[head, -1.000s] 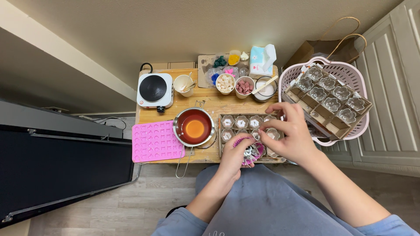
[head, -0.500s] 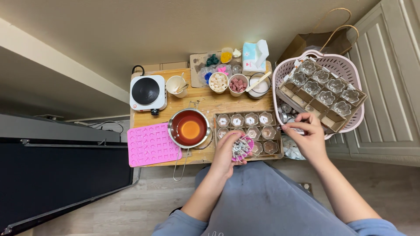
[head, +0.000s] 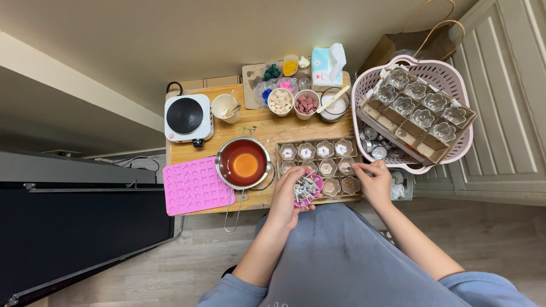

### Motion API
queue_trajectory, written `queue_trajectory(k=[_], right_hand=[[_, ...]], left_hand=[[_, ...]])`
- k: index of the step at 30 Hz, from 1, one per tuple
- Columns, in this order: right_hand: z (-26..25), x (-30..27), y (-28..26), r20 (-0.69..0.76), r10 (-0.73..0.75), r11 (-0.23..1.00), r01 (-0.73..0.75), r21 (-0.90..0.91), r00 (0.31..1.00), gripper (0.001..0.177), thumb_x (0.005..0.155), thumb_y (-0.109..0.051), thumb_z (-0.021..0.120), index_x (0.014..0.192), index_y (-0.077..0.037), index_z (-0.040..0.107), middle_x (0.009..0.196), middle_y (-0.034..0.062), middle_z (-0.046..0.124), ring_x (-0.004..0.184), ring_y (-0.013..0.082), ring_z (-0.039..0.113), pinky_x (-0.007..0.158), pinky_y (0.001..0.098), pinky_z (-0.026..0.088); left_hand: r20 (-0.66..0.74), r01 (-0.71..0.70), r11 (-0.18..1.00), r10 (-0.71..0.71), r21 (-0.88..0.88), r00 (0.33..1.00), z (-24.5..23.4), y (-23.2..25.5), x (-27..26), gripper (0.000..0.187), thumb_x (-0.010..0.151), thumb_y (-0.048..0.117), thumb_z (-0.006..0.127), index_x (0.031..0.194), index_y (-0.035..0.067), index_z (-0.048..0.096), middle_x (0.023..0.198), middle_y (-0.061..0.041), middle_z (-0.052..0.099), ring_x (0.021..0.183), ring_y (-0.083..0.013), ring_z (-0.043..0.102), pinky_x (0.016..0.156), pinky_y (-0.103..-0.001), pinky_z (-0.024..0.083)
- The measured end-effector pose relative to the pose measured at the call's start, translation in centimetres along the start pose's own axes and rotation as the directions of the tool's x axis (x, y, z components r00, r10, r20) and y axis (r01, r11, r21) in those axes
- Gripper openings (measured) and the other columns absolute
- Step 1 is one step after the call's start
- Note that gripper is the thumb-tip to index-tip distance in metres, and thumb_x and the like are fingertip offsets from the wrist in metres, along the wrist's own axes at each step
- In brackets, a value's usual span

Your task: Placing candle wicks into small glass jars at a workshop station.

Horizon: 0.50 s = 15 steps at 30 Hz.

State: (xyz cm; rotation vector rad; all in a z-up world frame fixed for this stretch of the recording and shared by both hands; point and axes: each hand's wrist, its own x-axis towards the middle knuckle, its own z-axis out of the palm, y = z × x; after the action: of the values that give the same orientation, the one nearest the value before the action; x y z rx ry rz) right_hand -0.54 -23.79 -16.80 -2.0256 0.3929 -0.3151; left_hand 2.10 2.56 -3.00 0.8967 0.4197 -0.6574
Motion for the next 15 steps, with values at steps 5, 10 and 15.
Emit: queue_trajectory(k=[5, 10, 15], right_hand=[[1.4, -0.3, -0.4, -0.062, -0.093, 0.99, 0.085, -0.11, 0.994, 0.014, 0.084, -0.017, 0.084, 0.096, -0.009, 0.082, 0.079, 0.0016, 0.046, 0.079, 0.015, 0.045, 0.067, 0.0283, 0.038], [1.7, -0.3, -1.0, -0.082, -0.055, 0.983, 0.04, -0.177, 0.995, 0.015, 0.086, -0.018, 0.083, 0.098, -0.009, 0.083, 0.076, 0.0032, 0.046, 0.076, 0.0169, 0.045, 0.066, 0.0307, 0.038], [2.1, -0.5, -0.3, -0.102, 0.133, 0.983, -0.144, -0.112, 0.986, 0.017, 0.089, -0.025, 0.081, 0.102, -0.014, 0.081, 0.075, 0.0017, 0.049, 0.074, 0.0176, 0.046, 0.068, 0.0328, 0.037]], left_hand=[[-0.007, 0.0, 1.0, 0.0, 0.011, 1.0, -0.2, 0.2, -0.5, 0.03, 0.098, 0.036, 0.058, 0.113, 0.012, 0.063, 0.088, -0.009, 0.072, 0.069, -0.019, 0.073, 0.045, -0.03, 0.053], [-0.011, -0.004, 1.0, 0.004, 0.0, 1.0, -0.6, 0.2, -0.6, 0.03, 0.098, 0.036, 0.058, 0.114, 0.012, 0.063, 0.087, -0.01, 0.072, 0.069, -0.0199, 0.073, 0.045, -0.03, 0.053], [-0.005, 0.003, 1.0, -0.003, -0.01, 1.0, -0.9, 0.5, -0.6, 0.029, 0.098, 0.035, 0.058, 0.113, 0.011, 0.063, 0.087, -0.01, 0.072, 0.068, -0.0206, 0.073, 0.044, -0.03, 0.052]])
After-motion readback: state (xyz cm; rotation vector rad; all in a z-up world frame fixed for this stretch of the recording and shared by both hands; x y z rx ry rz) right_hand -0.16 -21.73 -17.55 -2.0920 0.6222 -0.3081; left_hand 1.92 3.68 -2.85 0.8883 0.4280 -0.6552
